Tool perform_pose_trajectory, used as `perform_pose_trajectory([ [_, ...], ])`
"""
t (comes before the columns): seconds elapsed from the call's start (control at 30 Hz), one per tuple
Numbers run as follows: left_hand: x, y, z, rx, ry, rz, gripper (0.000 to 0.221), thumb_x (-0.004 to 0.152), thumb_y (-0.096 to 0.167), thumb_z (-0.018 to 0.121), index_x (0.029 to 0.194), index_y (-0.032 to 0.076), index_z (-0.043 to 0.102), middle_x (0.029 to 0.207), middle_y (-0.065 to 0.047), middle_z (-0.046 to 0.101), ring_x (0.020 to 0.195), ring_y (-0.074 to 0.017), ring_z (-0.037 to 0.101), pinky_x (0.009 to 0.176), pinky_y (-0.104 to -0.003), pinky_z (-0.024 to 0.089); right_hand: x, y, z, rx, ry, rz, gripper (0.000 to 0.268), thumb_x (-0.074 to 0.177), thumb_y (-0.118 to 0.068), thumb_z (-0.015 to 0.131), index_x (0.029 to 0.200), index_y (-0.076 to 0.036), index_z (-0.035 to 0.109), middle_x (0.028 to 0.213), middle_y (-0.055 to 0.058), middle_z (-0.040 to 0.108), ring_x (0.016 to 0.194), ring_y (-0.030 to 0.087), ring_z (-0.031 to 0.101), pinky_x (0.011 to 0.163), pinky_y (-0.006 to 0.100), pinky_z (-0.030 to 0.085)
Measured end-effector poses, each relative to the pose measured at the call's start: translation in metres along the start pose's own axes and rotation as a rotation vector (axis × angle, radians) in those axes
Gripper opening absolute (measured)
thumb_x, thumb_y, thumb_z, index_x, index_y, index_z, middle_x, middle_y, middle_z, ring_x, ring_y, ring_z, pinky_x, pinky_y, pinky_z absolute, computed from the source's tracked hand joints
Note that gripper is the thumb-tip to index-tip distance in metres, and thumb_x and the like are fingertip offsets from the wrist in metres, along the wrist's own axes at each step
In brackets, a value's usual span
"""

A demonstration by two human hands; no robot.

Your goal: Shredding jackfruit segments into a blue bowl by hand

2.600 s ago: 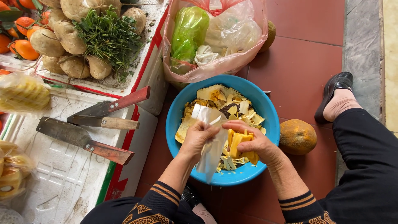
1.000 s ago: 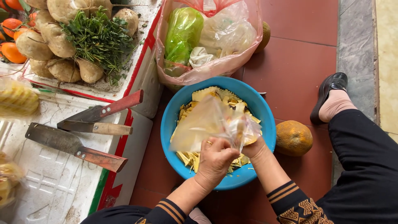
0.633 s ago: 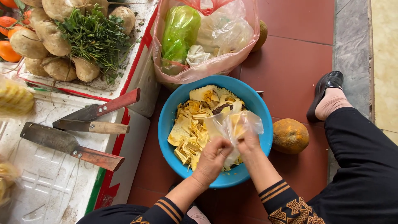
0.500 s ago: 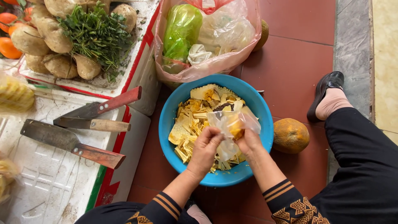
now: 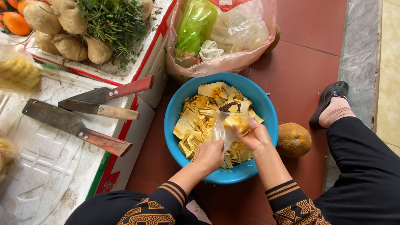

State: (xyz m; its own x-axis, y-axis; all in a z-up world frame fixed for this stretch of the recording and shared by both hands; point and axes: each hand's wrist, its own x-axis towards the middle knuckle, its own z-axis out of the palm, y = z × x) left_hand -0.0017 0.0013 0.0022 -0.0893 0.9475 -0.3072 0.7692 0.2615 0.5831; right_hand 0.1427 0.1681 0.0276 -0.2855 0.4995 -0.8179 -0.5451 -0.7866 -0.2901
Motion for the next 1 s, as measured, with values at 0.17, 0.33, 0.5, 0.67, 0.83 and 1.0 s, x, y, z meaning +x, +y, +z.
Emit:
perform_pose_trajectory([
  [0.17,0.007,0.010,-0.032,-0.145,-0.015,-0.103,0.042,0.084,0.048,0.057,0.110,0.015,0.063,0.106,-0.017,0.069,0.105,-0.0423,0.069,0.084,-0.055,0.053,0.018,0.014,-0.008,-0.154,-0.021,-0.064,0.035,0.090,-0.001,0.063,0.124,0.003,0.057,0.131,0.025,0.061,0.114,0.044,0.065,0.088,0.061,0.061],
  [0.33,0.009,0.047,-0.095,-0.348,0.081,-0.116,0.079,0.088,0.053,0.064,0.153,0.012,0.046,0.125,-0.018,0.058,0.105,-0.0305,0.058,0.090,-0.045,0.046,0.030,0.035,0.000,-0.174,-0.017,-0.086,0.037,0.090,-0.002,0.067,0.126,-0.001,0.056,0.131,0.025,0.059,0.115,0.047,0.065,0.091,0.069,0.057],
  [0.5,0.071,-0.006,-0.037,-0.307,0.124,-0.187,0.021,0.096,0.024,0.053,0.100,0.011,0.068,0.104,-0.017,0.069,0.109,-0.0425,0.069,0.093,-0.054,0.056,0.031,0.034,0.015,-0.146,0.001,0.022,0.047,0.093,-0.006,0.064,0.135,0.003,0.043,0.135,0.033,0.050,0.119,0.053,0.060,0.099,0.074,0.050],
  [0.67,0.073,-0.022,-0.041,-0.424,0.118,-0.220,0.018,0.090,0.029,0.059,0.097,0.015,0.069,0.102,-0.019,0.073,0.112,-0.0416,0.069,0.094,-0.053,0.055,0.019,0.018,0.029,-0.127,0.029,0.067,0.056,0.096,-0.008,0.059,0.143,-0.001,0.029,0.140,0.028,0.037,0.128,0.046,0.052,0.108,0.069,0.043],
  [0.83,0.033,0.021,-0.111,-0.504,-0.005,-0.299,0.048,0.086,0.046,0.058,0.120,0.013,0.065,0.114,-0.026,0.072,0.123,-0.0445,0.064,0.104,-0.056,0.049,0.041,0.018,0.016,-0.108,0.054,0.052,0.062,0.096,-0.008,0.057,0.148,-0.006,0.023,0.145,0.026,0.030,0.133,0.043,0.048,0.111,0.071,0.036],
  [1.0,0.062,0.009,-0.065,-0.203,-0.096,-0.099,0.042,0.098,0.047,0.053,0.129,0.022,0.066,0.116,-0.020,0.074,0.121,-0.0431,0.066,0.101,-0.055,0.053,0.051,0.034,0.014,0.022,-0.014,0.085,0.046,0.094,-0.021,0.065,0.133,-0.004,0.047,0.123,0.020,0.059,0.094,0.030,0.069,0.071,0.034,0.056],
])
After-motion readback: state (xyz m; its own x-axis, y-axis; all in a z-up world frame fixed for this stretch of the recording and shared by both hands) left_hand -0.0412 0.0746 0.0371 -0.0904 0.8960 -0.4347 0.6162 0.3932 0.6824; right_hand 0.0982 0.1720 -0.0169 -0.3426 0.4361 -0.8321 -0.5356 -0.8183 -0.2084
